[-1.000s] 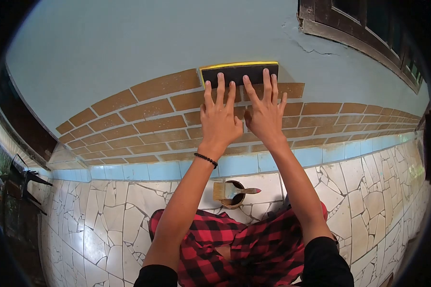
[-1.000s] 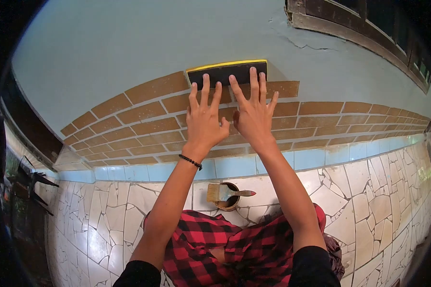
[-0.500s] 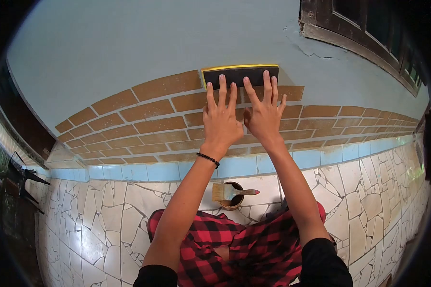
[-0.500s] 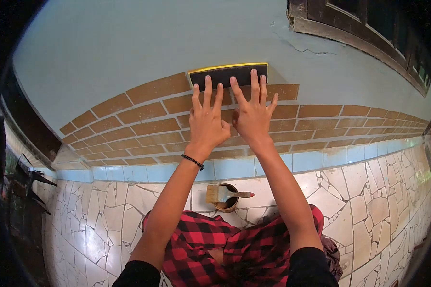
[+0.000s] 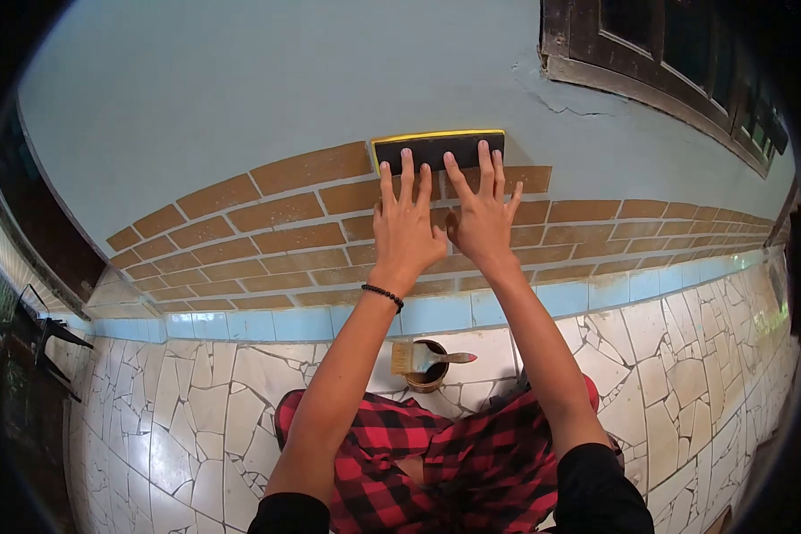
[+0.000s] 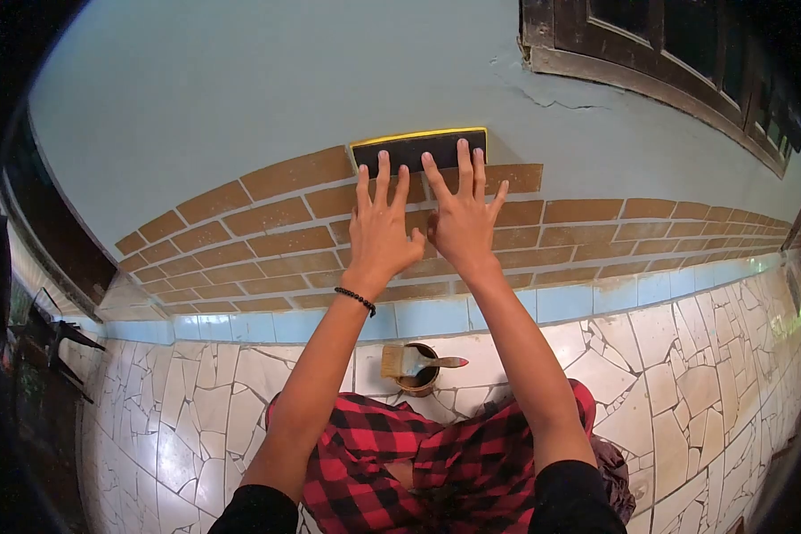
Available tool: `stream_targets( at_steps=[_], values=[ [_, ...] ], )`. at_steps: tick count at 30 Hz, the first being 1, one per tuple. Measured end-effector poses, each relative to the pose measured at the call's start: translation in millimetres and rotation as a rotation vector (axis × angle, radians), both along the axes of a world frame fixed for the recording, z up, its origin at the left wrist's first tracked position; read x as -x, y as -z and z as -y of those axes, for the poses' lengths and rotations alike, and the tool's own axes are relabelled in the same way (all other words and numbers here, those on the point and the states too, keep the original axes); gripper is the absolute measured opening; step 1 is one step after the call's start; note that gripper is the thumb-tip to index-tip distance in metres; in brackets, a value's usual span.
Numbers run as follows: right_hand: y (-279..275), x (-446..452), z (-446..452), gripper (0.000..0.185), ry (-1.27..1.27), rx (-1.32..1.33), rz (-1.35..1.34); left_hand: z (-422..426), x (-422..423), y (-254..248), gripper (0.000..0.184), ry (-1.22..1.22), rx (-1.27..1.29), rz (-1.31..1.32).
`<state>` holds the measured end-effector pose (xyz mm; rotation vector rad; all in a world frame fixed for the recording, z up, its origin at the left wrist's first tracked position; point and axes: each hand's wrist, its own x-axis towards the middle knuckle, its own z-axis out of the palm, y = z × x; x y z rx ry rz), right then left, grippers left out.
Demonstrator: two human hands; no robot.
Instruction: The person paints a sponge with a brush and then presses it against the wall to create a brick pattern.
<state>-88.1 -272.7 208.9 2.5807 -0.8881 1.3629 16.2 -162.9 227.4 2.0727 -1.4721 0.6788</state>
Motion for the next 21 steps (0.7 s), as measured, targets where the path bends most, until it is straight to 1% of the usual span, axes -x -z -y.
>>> stream_targets(
  at_steps=[2, 4, 7, 10, 13, 17, 19, 21],
  values=[
    [1.0, -2.3, 2.2, 0.102, 0.029, 0.035, -0.009, -1.7, 0.4, -1.6, 0.097, 0.016, 0.001, -0.006],
    [-2.0, 2.6, -1.6, 0.1, 0.015, 0.014, -0.016, -6.4, 1.4, -6.1, 0.096, 0.021, -0.023, -0.038],
    [-6.2, 2.8, -5.1, 0.099, 0.003, 0.008, 0.016, -11.8, 10.4, -15.1, 0.097, -0.022, -0.059, -0.076],
    [-6.2, -1.7, -3.4, 0.098, 0.005, 0.006, 0.031, -6.3, 7.3, -7.2, 0.097, -0.053, -0.007, 0.021],
    [-4.6, -2.7, -4.5, 0.099, 0.02, 0.007, 0.005, -3.9, 5.6, -5.5, 0.096, -0.054, -0.042, 0.006],
    [-10.8, 5.6, -12.1, 0.103, 0.011, -0.037, -0.043, -8.0, -1.4, -6.3, 0.095, 0.023, -0.052, -0.038],
    [-9.3, 2.1, -10.5, 0.105, -0.005, -0.037, -0.009, -7.6, -7.6, -4.4, 0.095, 0.061, -0.004, -0.009],
    [-5.3, -1.6, -9.3, 0.107, -0.021, -0.042, 0.001, -8.9, -7.5, -5.9, 0.094, 0.071, -0.04, -0.049]
  ],
)
